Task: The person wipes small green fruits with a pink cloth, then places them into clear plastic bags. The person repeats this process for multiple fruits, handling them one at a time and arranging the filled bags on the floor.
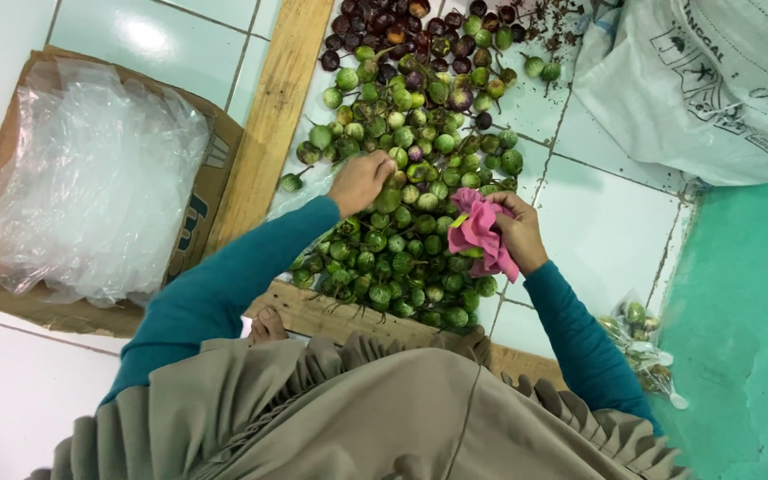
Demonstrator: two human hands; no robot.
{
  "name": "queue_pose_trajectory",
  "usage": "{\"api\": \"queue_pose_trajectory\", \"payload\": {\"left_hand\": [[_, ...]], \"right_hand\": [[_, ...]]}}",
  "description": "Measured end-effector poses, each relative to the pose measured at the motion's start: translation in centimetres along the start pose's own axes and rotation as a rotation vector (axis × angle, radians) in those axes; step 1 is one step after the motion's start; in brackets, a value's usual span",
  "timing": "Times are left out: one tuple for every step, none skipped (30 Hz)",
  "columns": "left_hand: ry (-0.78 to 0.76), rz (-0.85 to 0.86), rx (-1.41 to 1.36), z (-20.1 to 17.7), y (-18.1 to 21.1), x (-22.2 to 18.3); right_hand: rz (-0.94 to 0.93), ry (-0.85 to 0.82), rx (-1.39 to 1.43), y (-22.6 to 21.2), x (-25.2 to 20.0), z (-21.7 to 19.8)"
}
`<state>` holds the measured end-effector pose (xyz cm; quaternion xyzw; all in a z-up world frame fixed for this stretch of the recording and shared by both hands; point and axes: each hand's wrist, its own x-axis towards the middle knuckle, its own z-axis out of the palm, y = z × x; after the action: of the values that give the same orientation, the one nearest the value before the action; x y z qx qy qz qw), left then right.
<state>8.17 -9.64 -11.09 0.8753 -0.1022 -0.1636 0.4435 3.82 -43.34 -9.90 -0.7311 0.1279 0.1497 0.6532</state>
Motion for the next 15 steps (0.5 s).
{"api": "queue_pose_trajectory", "payload": {"left_hand": [[-0.003, 0.001, -0.001, 0.2, -0.5, 0.5], [-0.046, -0.087, 0.031, 0.3, -1.0, 1.1], [-0.09, -0.176, 0.064, 0.3, -1.5, 1.9], [-0.095, -0.171, 0.066, -0.1, -1.0, 2.2], [-0.113, -0.176, 0.071, -0.5, -0.4, 2.5], [-0.128, -0.185, 0.074, -0.9, 0.0, 2.7], [-0.131, -0.183, 0.073, -0.3, 0.2, 3.0], [-0.136, -0.191, 0.178, 0.1, 0.3, 3.5], [-0.14, -0.198, 0.283, 0.5, 0.5, 4.0], [-0.142, -0.194, 0.283, 1.9, -1.1, 5.0], [-0.121, -0.194, 0.316, 3.4, -2.6, 6.1], [-0.1, -0.193, 0.349, 4.8, -4.1, 7.1], [-0.103, -0.189, 0.349, 4.6, -3.0, 7.0], [-0.119, -0.199, 0.343, 4.2, -1.9, 6.8], [-0.135, -0.208, 0.337, 3.9, -0.8, 6.6]], "right_hand": [[0.002, 0.003, 0.0, -0.3, -0.5, 0.1], [0.011, 0.002, 0.018, -0.6, -0.8, 0.2], [0.02, 0.001, 0.037, -0.9, -1.2, 0.3], [0.02, 0.008, 0.039, -0.8, -1.3, 0.0], [0.018, 0.01, 0.034, -0.6, -1.3, -0.2], [0.017, 0.008, 0.026, -0.5, -1.4, -0.4], [0.018, 0.012, 0.026, -0.1, -1.4, -0.7], [0.018, 0.018, 0.04, 0.2, -1.2, -1.0], [0.017, 0.024, 0.053, 0.5, -1.1, -1.3], [0.017, 0.028, 0.054, 0.5, -1.1, -1.4], [0.01, 0.028, 0.068, 0.6, -1.1, -1.5], [0.004, 0.027, 0.082, 0.7, -1.1, -1.6], [0.003, 0.032, 0.082, 0.8, -1.1, -1.7], [-0.008, 0.029, 0.107, 0.9, -1.1, -1.7], [-0.02, 0.026, 0.133, 1.0, -1.1, -1.7]]}}
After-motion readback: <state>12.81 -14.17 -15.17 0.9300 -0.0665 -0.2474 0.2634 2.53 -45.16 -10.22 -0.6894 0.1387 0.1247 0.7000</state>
